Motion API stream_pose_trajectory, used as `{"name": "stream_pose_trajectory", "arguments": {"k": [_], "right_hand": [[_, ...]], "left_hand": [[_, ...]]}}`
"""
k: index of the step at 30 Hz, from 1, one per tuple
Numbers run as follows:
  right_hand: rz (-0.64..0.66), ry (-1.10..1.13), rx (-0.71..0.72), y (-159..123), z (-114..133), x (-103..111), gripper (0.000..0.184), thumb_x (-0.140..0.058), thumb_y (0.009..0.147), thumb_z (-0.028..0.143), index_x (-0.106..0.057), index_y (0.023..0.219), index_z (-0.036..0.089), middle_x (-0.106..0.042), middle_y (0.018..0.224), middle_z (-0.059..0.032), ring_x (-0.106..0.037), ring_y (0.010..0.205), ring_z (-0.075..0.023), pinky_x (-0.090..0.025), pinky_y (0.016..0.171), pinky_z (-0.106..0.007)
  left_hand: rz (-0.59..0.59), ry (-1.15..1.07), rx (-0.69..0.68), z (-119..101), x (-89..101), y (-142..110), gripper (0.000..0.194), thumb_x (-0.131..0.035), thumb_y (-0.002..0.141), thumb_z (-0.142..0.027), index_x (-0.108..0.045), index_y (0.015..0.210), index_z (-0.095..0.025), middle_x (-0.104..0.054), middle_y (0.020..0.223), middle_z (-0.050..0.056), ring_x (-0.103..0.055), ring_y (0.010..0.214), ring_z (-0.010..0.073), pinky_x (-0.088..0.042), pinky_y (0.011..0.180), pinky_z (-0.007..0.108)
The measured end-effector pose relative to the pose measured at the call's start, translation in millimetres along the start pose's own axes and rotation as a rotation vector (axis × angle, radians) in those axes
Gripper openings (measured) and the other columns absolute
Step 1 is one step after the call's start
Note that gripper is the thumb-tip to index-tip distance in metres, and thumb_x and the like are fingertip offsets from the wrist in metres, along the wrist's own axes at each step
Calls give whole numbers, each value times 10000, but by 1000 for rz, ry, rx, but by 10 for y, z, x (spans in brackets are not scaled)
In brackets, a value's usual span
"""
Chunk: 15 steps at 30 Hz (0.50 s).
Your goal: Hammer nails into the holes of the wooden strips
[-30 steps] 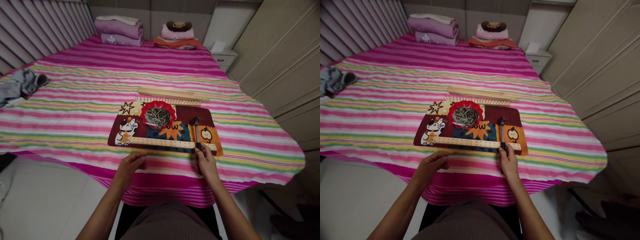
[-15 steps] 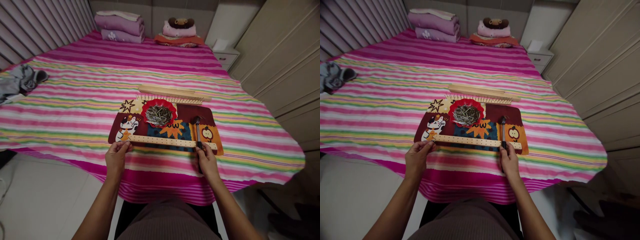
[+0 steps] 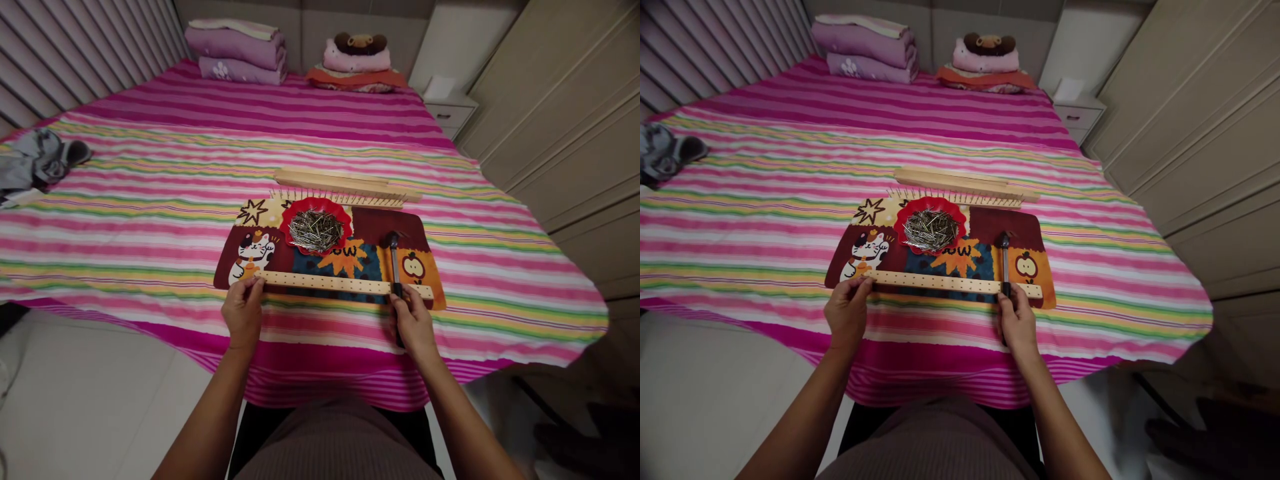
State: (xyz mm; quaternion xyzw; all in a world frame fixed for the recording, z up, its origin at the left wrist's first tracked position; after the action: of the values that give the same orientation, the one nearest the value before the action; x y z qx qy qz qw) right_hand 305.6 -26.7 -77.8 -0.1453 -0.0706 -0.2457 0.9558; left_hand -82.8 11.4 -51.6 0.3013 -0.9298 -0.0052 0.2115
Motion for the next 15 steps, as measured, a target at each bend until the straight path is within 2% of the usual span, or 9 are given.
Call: {"name": "stream_pose_trajectory", "arguments": {"k": [9, 15], "right_hand": [[-1, -17, 5, -5, 11, 5, 628, -608, 708, 547, -531, 1226, 201, -478, 507, 70, -377, 334, -111, -298, 324, -247], [-22, -26, 19, -19, 28, 6, 640, -602, 714, 551, -543, 1239, 191, -490, 521, 62, -387, 366, -117, -330, 356, -257]], "left_hand": [[4, 112, -20, -34, -19, 1, 209, -587, 783, -429, -622, 788, -223, -658, 823, 7, -608, 805, 165, -475, 770, 281], [-10, 250, -112, -174, -33, 8, 161, -569, 801, -368, -605, 750, -220, -640, 780, 21, -591, 787, 178, -444, 759, 294]]}}
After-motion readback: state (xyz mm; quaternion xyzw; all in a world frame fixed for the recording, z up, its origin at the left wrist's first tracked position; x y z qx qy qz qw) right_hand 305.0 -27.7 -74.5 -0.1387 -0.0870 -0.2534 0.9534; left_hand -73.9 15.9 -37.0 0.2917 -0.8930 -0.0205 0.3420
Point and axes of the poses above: each hand's wrist, its own y-axis towards the middle knuckle, its own x-axis out of the back of the hand, z = x × y, the point moved 9 cm from there along y, towards the middle knuckle
